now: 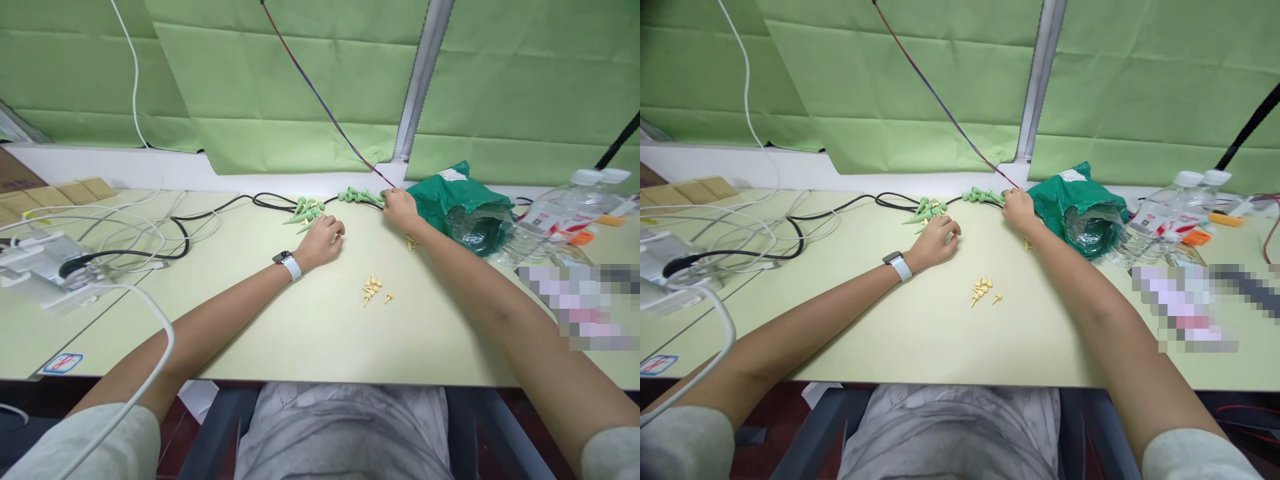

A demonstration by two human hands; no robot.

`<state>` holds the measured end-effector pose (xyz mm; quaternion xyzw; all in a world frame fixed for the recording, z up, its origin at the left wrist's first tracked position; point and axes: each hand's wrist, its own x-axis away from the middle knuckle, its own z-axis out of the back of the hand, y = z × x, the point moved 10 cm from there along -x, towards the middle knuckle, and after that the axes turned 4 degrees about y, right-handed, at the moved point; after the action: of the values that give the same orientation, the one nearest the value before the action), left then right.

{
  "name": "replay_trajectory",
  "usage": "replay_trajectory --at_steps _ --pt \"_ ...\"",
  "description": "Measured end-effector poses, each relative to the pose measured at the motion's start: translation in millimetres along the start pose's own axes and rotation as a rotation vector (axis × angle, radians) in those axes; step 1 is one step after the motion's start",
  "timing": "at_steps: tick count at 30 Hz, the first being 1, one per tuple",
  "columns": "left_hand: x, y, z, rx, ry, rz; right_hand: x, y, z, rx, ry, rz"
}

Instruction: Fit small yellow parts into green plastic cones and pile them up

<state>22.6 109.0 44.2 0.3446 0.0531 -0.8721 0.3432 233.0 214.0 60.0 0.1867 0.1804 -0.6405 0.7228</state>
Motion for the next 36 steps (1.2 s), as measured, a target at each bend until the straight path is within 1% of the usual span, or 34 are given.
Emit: replay_trajectory --at_steps 3,5,7,10,12,14,17,19,21,23,24,26,28,30,31,33,36 --pt "-0.7 2.4 5.5 0.078 0.019 0.019 13.3 -4.3 23.6 -0.179 0.085 0.077" --pt "-1.3 3.0 9.9 0.177 0.040 0.052 23.7 -7.6 34.1 -0.355 0.092 0.103" --pt "-1.6 2.0 14.1 0.272 0.072 0.096 33.7 -10.1 39.4 -0.581 0.072 0.079" --pt "-1.1 -1.9 19.1 0.370 0.141 0.162 48.9 -17.5 36.7 -0.984 -0.001 -0.007" --pt "-0.4 -3.7 18.5 0.422 0.158 0.195 60.0 -29.1 30.7 -1.216 -0.079 -0.050" --pt "0.2 -4.3 12.3 0.493 0.121 0.232 71.9 -45.4 25.2 -1.368 -0.175 -0.054" --pt "2.3 -5.9 -1.4 0.629 0.026 0.322 87.4 -67.0 20.1 -1.467 -0.300 -0.041" --pt "4.5 -8.5 -8.6 0.699 -0.020 0.389 91.7 -72.9 20.7 -1.475 -0.331 -0.036" --pt "6.9 -13.1 -13.4 0.771 -0.038 0.460 89.4 -71.3 25.3 -1.461 -0.337 -0.018" --pt "10.9 -20.9 -17.6 0.901 -0.020 0.566 81.4 -59.7 31.4 -1.424 -0.340 -0.016" --pt "13.7 -25.5 -20.0 0.989 0.001 0.634 76.0 -49.5 34.1 -1.384 -0.342 -0.029" --pt "20.0 -32.1 -26.7 1.163 0.029 0.776 66.5 -24.9 35.9 -1.215 -0.394 -0.069" --pt "23.8 -33.1 -32.7 1.275 0.019 0.870 61.9 -0.1 35.8 -0.889 -0.483 -0.056" --pt "22.7 -30.6 -34.3 1.319 -0.006 0.885 65.0 19.7 32.5 -0.562 -0.599 -0.011" --pt "21.5 -30.0 -33.8 1.329 -0.009 0.884 68.4 26.4 31.1 -0.465 -0.644 0.007" --pt "20.1 -31.1 -32.5 1.353 0.007 0.895 77.2 31.6 27.6 -0.369 -0.706 0.038" --pt "20.5 -34.8 -32.2 1.403 0.038 0.926 90.0 25.5 20.6 -0.358 -0.732 0.082"
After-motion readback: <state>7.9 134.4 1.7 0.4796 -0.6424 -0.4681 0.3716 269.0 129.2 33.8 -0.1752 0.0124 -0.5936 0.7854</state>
